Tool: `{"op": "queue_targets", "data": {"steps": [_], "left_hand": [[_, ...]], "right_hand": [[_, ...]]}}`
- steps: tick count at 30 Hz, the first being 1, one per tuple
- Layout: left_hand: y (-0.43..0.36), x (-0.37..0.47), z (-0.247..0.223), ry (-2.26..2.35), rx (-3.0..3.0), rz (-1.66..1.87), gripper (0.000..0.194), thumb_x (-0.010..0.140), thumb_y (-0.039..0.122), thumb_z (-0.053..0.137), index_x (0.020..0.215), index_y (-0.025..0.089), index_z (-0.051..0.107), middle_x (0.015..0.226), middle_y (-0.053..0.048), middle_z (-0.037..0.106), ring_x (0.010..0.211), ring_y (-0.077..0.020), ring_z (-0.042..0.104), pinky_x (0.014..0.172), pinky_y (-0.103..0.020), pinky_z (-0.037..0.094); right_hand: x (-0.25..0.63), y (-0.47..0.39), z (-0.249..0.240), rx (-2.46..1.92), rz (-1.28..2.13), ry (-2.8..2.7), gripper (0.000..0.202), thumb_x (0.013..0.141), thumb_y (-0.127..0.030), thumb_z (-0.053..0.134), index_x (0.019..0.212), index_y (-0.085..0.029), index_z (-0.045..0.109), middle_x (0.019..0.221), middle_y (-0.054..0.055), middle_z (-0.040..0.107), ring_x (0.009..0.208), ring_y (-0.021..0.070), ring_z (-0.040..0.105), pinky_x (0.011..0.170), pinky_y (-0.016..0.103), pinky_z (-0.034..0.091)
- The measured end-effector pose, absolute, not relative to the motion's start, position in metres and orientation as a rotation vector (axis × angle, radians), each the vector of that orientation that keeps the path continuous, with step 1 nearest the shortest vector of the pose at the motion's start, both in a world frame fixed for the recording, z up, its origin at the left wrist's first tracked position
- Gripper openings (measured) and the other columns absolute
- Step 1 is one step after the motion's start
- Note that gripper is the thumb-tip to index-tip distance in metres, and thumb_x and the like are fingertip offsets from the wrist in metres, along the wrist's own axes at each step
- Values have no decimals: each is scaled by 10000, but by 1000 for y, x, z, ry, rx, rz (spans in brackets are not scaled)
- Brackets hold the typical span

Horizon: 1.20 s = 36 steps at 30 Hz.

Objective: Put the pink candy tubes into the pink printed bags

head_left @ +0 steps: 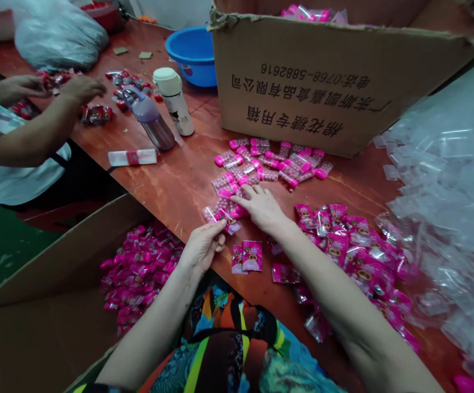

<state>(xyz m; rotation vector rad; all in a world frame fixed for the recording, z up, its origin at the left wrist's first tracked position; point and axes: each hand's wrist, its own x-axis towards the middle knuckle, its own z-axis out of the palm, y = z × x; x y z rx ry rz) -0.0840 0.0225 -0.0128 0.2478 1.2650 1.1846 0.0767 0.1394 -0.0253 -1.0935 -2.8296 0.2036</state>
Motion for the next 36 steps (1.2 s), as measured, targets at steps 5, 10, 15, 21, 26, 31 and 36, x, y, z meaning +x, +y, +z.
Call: {"op": "queue_targets", "data": {"steps": [5,10,15,21,26,31,36], "left_hand": [[26,-76,-16,1236,193,1200,325,607,316,883,681,110,642,479,22,535,411,-59,438,372,-175,261],[34,-62,-12,1152,98,1187,267,663,243,862,734,110,642,529,31,562,409,-51,460,353,-161,278],[44,-38,-3,1077,-43,1137,169,766,138,782,772,133,613,559,42,564,405,-47,475,351,-149,313],[48,-3,3,955,-92,1073,160,837,132,716,752,138,580,558,41,552,400,-51,475,344,-148,305],[45,18,3,925,-100,1043,175,814,138,746,758,143,581,573,39,564,399,-55,482,343,-149,323],[41,24,4,940,-119,1024,179,812,160,761,769,140,588,614,25,591,410,-50,492,342,-148,331],[38,32,6,955,-115,1004,127,856,155,713,787,133,610,633,14,611,418,-50,506,350,-149,351]], "right_hand": [[82,147,-20,-1156,137,-2786,361,951,-134,459,1279,-169,606,1364,198,553,1200,354,485,948,488,372],[110,134,-14,-1309,829,-2186,105,895,-266,599,947,-177,619,978,91,680,922,238,605,835,380,453],[141,85,-4,-1268,1605,-1079,277,814,-411,706,937,-212,558,793,-15,653,675,145,631,624,272,488],[160,32,5,-1060,1739,-576,298,760,-324,790,925,-201,575,733,-41,629,567,93,582,547,229,496],[165,7,2,-1090,1536,-532,326,778,-327,782,1019,-213,595,745,-45,629,555,88,573,499,208,469],[171,-12,0,-1012,1609,-525,393,841,-333,721,1206,-248,605,768,-53,587,578,79,555,553,220,470],[173,-21,-9,-1049,1628,-599,545,765,-280,791,1268,-254,582,714,-63,592,594,92,535,595,232,460]]}}
